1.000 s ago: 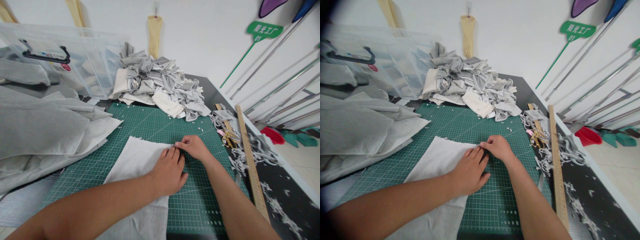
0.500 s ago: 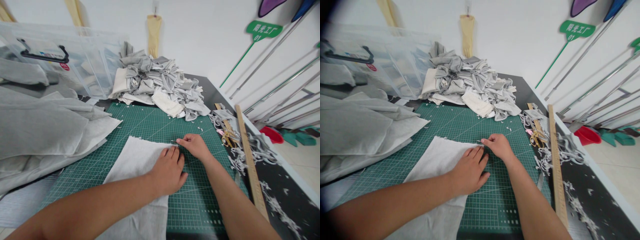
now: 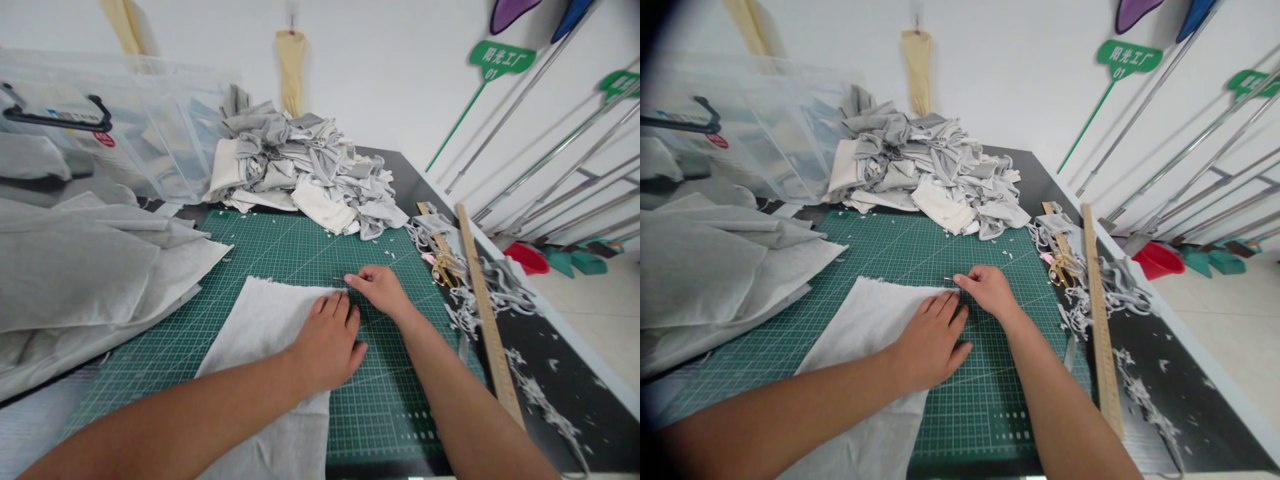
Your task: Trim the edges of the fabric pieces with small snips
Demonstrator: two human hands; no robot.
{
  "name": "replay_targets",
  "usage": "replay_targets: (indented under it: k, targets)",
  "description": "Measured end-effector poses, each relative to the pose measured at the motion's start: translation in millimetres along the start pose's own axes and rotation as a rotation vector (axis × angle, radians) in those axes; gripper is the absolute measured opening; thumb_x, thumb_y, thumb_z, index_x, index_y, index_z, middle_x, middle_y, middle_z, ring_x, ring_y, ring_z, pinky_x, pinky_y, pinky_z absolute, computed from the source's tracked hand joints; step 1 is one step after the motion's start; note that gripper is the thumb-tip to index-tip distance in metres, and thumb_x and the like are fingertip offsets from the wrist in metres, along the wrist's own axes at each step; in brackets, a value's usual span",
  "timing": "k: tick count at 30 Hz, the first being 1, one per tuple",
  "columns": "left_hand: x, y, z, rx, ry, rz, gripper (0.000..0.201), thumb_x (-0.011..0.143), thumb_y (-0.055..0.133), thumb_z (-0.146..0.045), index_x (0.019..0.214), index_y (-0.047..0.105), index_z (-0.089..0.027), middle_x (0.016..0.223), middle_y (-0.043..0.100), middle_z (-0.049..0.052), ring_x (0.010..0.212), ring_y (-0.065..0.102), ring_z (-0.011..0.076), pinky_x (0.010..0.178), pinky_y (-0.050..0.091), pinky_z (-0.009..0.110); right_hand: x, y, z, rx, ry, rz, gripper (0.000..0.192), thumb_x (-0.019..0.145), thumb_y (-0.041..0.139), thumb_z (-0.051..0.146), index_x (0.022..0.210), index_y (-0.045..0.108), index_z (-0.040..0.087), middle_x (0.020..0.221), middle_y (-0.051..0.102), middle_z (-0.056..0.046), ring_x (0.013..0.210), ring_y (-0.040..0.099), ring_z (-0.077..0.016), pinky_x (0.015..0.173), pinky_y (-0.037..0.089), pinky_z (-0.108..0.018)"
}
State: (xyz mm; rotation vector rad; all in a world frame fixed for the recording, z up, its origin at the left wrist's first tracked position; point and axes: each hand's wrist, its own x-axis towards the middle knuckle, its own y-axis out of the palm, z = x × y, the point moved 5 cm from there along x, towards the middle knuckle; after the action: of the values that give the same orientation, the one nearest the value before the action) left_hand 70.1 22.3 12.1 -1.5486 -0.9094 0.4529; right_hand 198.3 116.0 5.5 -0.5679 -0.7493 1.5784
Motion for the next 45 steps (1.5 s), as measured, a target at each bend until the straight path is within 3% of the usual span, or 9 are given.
replay_targets:
  k: [21,30,38,45]
  targets:
    - [1,2.3,0,-0.001,0.017,0.030,0.052,0.090,0.043,-0.044,0.130,0.049,-0.011,0.138,0.042,0.018,0.130,0.034,0.0329,0.107,0.027,0.050,-4,-2,-3,0.029,0.003,-0.027,0.043,0.078,0.056,0.057,0.059,0.056,0.018,0.053,0.051,0.003,0.052,0.045,-0.0103,0.050,0.029,-0.024]
    - [0,1.3,-6,-0.001,0.074,0.010,0.045,0.090,0.045,-0.038,0.126,0.052,-0.014,0.133,0.048,0.016,0.124,0.041,0.0301,0.107,0.028,0.048,-6,-16,-8,0.007,0.037,-0.027,0.045,0.078,0.055,0.057,0.055,0.054,0.018,0.050,0.046,0.004,0.051,0.040,-0.0096,0.049,0.026,-0.024]
    - [-2,3.6,-4,-0.025,0.062,0.022,0.045,0.089,0.046,-0.038,0.127,0.052,-0.014,0.135,0.047,0.017,0.126,0.040,0.0309,0.105,0.032,0.048,-10,-17,-12,-0.093,0.026,0.107,0.049,0.076,0.054,0.060,0.050,0.051,0.018,0.046,0.040,0.005,0.047,0.036,-0.0089,0.047,0.022,-0.025]
    - [-1,5.1,-2,-0.051,0.057,0.009,0.046,0.089,0.046,-0.039,0.128,0.051,-0.015,0.136,0.044,0.016,0.131,0.034,0.0313,0.108,0.030,0.049,-10,-17,-15,-0.140,0.020,0.117,0.048,0.076,0.055,0.060,0.051,0.052,0.019,0.047,0.044,0.005,0.048,0.039,-0.0091,0.046,0.023,-0.025]
